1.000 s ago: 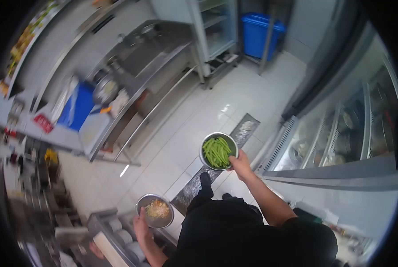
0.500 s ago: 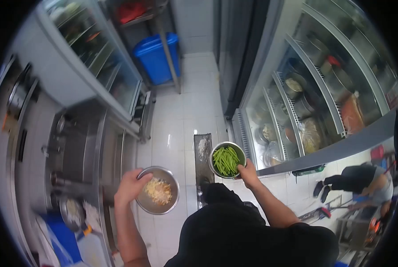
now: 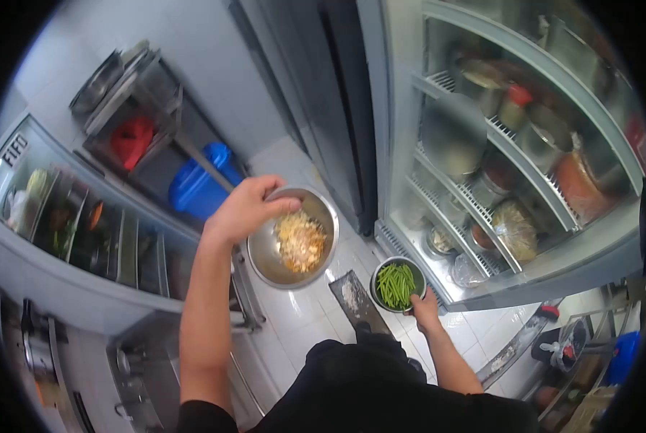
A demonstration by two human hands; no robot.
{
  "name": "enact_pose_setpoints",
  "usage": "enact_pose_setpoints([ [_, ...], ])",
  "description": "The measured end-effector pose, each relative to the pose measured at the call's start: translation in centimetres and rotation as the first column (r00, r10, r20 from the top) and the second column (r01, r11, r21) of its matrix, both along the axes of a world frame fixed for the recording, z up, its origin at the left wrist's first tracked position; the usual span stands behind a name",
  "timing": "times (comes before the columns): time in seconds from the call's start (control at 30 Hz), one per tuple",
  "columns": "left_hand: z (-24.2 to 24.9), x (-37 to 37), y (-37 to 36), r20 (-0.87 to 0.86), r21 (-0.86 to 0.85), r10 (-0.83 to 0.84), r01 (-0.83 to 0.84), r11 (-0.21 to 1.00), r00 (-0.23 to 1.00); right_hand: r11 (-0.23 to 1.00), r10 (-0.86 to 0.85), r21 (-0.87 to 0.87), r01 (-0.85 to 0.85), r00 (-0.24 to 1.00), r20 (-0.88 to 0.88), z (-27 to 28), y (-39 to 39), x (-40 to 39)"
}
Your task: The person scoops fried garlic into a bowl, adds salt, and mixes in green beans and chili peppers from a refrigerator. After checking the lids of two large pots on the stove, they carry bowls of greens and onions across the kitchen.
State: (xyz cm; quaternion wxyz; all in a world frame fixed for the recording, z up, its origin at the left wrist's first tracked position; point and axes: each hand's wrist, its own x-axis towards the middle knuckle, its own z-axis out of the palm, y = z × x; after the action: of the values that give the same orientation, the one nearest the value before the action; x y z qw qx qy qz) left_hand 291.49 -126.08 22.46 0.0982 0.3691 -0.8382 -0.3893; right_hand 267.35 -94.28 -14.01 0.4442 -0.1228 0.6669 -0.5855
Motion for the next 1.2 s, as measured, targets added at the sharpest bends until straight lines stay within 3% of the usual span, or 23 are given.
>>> enact_pose_setpoints([
  [0.1,4.6,-5.7,-5.6,-0.172,0.151,-0.168,0.195,0.969,0.971,0.992,-0.120,-0.043,0.120,0.993,0.013,2.5,-0.8,1.7],
  [0.17,7.6,-11.1,-9.0,-0.064,-0.003,-0.282,0.282,0.959,0.957,0.973,-0.227,-0.024,0.229,0.973,0.049,1.9,-0.9,2.1],
  [0.3,11.2,-19.3,-16.8,-0.068,-0.180,-0.501,0.484,0.857,0.863,0.885,-0.465,0.000,0.465,0.885,0.022,1.3,0.4,5.7],
  [0.33,12.0,-21.3,-17.9,-0.055,-0.142,-0.512,0.501,0.854,0.857,0.876,-0.478,-0.059,0.478,0.878,0.020,1.3,0.8,6.5],
  [0.37,11.6,-24.2,-19.3,-0.040,-0.099,-0.514,0.509,0.855,0.857,0.833,-0.552,0.023,0.552,0.834,0.004,-0.5,0.8,6.7],
  [0.43,11.5,-26.8,-21.3,-0.086,-0.266,-0.525,0.488,0.831,0.847,0.704,-0.709,0.040,0.709,0.705,-0.028,0.5,0.6,9.3],
  [0.5,12.5,-29.1,-21.8,0.074,-0.231,-0.607,0.606,0.761,0.791,0.598,-0.800,0.048,0.800,0.599,-0.026,0.4,1.0,11.9],
  [0.53,13.0,-29.6,-21.1,0.142,-0.295,-0.552,0.567,0.769,0.822,0.494,-0.868,0.039,0.869,0.495,-0.037,0.7,0.5,13.4],
  [0.63,12.4,-31.4,-22.0,0.112,-0.301,-0.649,0.648,0.699,0.753,0.260,-0.965,0.006,0.965,0.261,-0.038,-0.1,0.0,17.7],
  [0.77,13.8,-31.1,-23.2,0.131,-0.236,-0.782,0.786,0.572,0.609,0.092,-0.994,0.107,0.990,0.098,-0.052,3.9,-3.5,22.2],
  [0.83,14.3,-31.9,-24.1,0.213,-0.231,-0.778,0.805,0.547,0.590,0.080,-0.996,0.107,0.991,0.083,-0.029,3.9,-4.5,23.4],
  [0.97,14.4,-31.4,-25.0,0.138,-0.336,-0.819,0.804,0.490,0.557,0.082,-0.996,0.067,0.994,0.083,-0.016,4.1,-7.0,25.5],
  [1.1,15.1,-31.2,-24.0,0.179,-0.256,-0.821,0.831,0.493,0.542,0.081,-0.996,0.003,0.997,0.081,0.032,5.1,-9.5,26.4],
  [1.2,14.4,-31.2,-24.7,0.089,-0.230,-0.870,0.860,0.455,0.484,0.083,-0.996,-0.021,0.996,0.083,0.007,3.8,-10.7,27.8],
])
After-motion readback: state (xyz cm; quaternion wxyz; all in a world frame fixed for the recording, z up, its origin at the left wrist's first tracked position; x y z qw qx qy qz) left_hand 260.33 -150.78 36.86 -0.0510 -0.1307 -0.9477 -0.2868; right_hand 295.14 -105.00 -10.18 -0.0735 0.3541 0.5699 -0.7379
